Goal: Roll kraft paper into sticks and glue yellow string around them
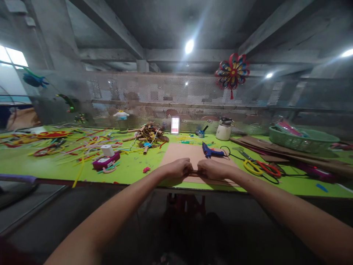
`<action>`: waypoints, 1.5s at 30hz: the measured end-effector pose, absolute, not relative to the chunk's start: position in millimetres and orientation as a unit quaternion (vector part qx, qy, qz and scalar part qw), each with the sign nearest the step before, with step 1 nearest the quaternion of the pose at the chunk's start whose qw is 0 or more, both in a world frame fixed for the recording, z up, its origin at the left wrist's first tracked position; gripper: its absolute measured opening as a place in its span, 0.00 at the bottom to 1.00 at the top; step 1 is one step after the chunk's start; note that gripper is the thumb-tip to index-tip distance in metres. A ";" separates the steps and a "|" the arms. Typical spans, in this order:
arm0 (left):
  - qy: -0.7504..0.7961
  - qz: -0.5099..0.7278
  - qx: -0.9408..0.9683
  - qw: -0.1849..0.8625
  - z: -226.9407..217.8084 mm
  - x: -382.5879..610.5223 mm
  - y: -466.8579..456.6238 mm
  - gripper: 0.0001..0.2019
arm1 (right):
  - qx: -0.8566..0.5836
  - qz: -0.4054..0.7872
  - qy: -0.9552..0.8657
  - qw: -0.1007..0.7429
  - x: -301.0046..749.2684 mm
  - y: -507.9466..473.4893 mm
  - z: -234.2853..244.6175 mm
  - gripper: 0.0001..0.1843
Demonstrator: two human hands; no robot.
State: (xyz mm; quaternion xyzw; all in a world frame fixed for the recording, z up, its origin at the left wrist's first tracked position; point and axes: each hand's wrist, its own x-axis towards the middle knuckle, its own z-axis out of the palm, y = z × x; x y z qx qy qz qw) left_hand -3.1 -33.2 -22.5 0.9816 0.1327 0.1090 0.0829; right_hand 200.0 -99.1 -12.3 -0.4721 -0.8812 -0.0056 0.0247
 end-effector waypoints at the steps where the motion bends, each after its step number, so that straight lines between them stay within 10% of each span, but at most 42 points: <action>1: 0.127 0.106 0.983 0.081 -21.2 -4.3 -34.1 0.11 | -0.471 -0.006 -0.882 0.025 201.0 -99.5 -12.9 0.07; 45: 0.177 0.104 0.979 0.010 -15.5 7.8 -38.0 0.05 | -0.520 -0.022 -0.852 0.055 197.7 -91.4 -26.3 0.07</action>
